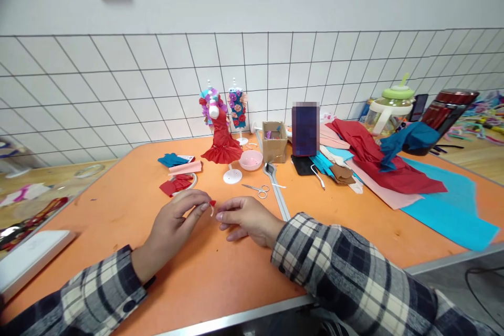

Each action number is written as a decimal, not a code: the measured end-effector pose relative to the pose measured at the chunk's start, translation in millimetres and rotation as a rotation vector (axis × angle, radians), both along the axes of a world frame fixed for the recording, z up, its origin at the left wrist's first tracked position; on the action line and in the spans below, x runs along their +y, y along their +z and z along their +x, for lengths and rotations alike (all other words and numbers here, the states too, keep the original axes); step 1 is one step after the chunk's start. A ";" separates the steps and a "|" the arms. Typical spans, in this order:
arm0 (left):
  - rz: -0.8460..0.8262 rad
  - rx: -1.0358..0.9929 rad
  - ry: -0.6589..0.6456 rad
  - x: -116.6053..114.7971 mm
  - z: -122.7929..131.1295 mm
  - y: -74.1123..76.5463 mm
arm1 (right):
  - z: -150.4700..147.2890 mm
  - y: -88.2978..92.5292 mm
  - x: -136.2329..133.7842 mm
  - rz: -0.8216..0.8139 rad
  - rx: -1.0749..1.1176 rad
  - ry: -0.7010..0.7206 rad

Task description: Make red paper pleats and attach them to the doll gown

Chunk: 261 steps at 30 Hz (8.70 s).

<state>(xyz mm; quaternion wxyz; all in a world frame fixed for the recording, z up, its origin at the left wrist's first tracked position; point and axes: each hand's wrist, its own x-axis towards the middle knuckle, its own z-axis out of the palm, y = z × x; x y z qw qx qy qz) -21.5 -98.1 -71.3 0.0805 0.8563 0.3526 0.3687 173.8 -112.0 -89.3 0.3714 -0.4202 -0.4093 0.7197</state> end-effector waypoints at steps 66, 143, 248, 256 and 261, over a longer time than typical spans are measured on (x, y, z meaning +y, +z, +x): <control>-0.667 -0.218 0.096 -2.8 8.5 4.0 | 4.9 11.7 -2.2 0.940 -0.654 -0.124; -0.940 -0.289 -0.174 0.4 3.0 -3.4 | 15.1 7.4 6.2 0.608 -0.434 -0.023; -0.430 -0.394 0.292 56.1 6.7 74.3 | 61.3 89.0 78.6 0.839 -0.394 -0.093; -0.421 -0.436 0.315 103.8 53.4 76.3 | 57.2 83.3 128.0 0.884 -0.469 -0.099; -0.440 -0.512 0.248 116.1 50.9 70.8 | 56.6 76.1 135.6 0.873 -0.515 -0.070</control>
